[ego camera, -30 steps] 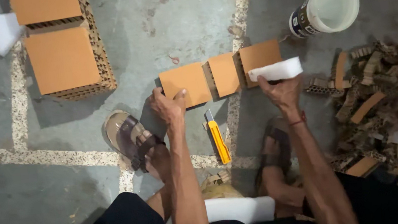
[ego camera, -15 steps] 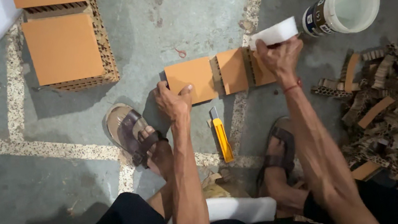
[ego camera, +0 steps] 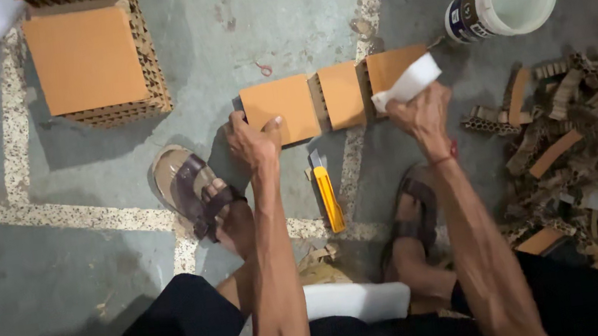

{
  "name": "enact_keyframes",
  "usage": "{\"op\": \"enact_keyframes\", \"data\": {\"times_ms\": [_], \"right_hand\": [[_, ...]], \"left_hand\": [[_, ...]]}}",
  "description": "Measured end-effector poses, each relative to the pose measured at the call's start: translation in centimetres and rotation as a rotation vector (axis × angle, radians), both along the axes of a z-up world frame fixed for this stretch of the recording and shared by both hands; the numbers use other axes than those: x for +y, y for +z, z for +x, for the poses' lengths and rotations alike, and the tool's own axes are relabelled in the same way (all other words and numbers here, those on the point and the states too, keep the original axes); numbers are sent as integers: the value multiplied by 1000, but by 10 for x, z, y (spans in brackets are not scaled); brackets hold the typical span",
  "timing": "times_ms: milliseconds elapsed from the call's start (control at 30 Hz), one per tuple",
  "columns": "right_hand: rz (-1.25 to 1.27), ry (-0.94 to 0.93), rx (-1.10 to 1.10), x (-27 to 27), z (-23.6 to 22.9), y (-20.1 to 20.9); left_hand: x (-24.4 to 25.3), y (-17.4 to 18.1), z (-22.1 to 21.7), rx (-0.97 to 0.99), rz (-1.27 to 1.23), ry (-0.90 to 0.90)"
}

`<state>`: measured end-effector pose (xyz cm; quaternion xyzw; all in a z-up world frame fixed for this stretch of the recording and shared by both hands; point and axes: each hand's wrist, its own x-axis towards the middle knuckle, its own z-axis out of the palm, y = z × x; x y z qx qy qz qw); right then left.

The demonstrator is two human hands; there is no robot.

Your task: The person assembles small cardboard boxes by applying glue to the edges of flat cardboard pieces using a white cloth. They fold the glued pieces into a box shape and secure the joints with rubber bands. The process is repeated for multiple units.

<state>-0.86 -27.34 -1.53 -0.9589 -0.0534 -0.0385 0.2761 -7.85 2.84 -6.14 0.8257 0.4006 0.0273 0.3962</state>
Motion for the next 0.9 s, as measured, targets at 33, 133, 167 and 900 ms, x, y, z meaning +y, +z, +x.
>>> {"op": "enact_keyframes", "data": {"times_ms": [33,133,167,900], "right_hand": [[-36,-15,27,1,-8,5],[-108,-38,74,4,-22,20],[-109,-35,72,6,-25,26],[456,88,-65,149,-77,38]], "left_hand": [[0,1,1,-22,14,-1],[1,7,3,-30,19,4],[2,9,2,11,-3,9],[-14,-4,-8,-58,-43,28]]}}
